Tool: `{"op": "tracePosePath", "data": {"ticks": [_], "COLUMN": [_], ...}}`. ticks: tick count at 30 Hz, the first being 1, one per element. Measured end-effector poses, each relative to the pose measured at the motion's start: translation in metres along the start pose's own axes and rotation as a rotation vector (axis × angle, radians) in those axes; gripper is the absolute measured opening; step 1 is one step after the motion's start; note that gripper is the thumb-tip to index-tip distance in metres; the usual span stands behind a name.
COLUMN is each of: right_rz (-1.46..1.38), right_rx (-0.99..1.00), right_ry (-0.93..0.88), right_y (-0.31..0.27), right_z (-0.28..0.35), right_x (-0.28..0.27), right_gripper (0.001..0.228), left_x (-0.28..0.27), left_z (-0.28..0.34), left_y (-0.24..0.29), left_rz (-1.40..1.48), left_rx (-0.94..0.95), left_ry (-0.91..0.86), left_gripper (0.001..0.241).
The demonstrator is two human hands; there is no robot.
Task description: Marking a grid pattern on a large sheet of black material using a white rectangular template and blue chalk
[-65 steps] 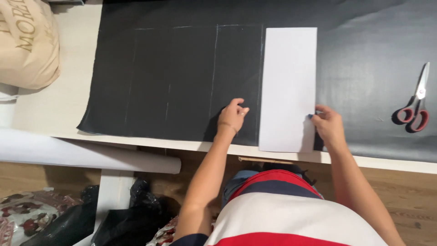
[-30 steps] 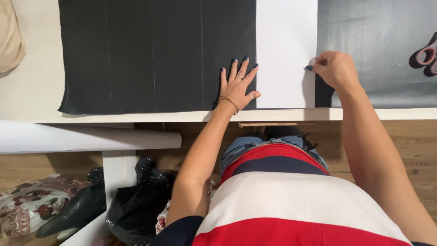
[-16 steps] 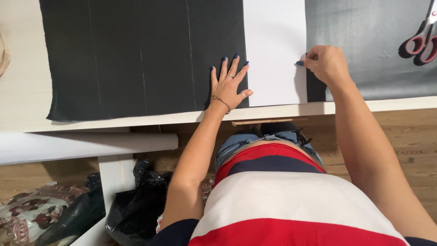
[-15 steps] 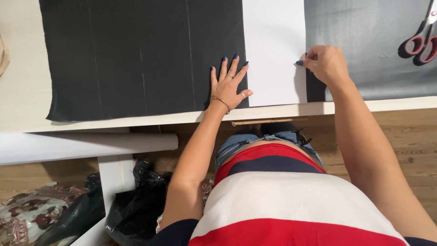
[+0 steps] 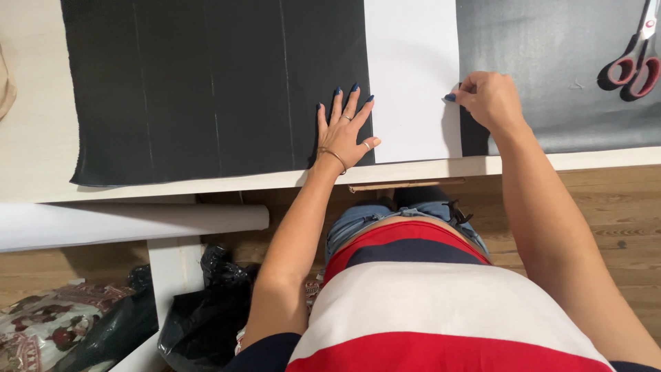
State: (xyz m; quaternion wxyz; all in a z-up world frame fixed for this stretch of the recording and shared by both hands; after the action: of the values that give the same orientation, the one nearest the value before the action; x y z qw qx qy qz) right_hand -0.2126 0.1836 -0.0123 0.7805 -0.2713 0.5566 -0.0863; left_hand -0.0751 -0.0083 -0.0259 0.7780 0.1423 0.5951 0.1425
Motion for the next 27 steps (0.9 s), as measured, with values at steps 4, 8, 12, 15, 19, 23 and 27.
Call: {"op": "tracePosePath", "data": {"ticks": [4,8,12,15,19,23,27], "right_rz": [-0.002,0.022,0.050,0.071,0.075,0.067,0.098], "right_rx": [-0.005,0.001,-0.001,-0.032,-0.031,-0.030,-0.018], "right_ry": [0.002,-0.001,-0.012,0.020,0.010,0.016,-0.007], "right_y": [-0.0013,-0.0003,0.0004,-0.0057,-0.0037,-0.0019,0.0033], "right_z": [-0.0008,-0.0006,-0.0016,0.0011,0.0004,-0.0006,-0.0046], "right_x": [0.0003,0.0008,0.0020,-0.0014,0.0012,0.0026,0.0060], "right_gripper": [0.007,0.007,0.007,0.007,0.006,0.007,0.006], "left_x": [-0.0002,0.0013,0.0013,0.0025,0.0031,0.0024,0.0015], "left_z": [0.0005,0.0000,0.0009,0.0011,0.0011,0.0014,0.0018], "left_y": [-0.0005,-0.0010,-0.0007,-0.0010,-0.0014,-0.0014,0.0004], "left_rz": [0.008,0.015,0.025,0.017,0.015,0.011,0.008], "left_rx": [-0.005,0.004,0.015,0.019,0.029,0.022,0.023], "left_ry": [-0.003,-0.002,-0.003,-0.005,-0.006,-0.018,-0.026], "left_gripper": [0.064,0.065,0.065,0.066,0.066,0.067,0.066]}}
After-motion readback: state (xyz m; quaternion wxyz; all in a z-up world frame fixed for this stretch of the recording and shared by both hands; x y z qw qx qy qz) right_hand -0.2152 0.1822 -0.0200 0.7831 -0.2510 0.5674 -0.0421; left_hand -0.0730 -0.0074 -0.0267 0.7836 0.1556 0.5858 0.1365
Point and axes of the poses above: each hand's wrist, its own z-axis away from the middle knuckle, its own x-axis out of the palm, y = z × x, the point moved 8 cm from there along -z, towards the middle knuckle, and after that the axes turned 10 degrees about x, right-handed, at the moved point
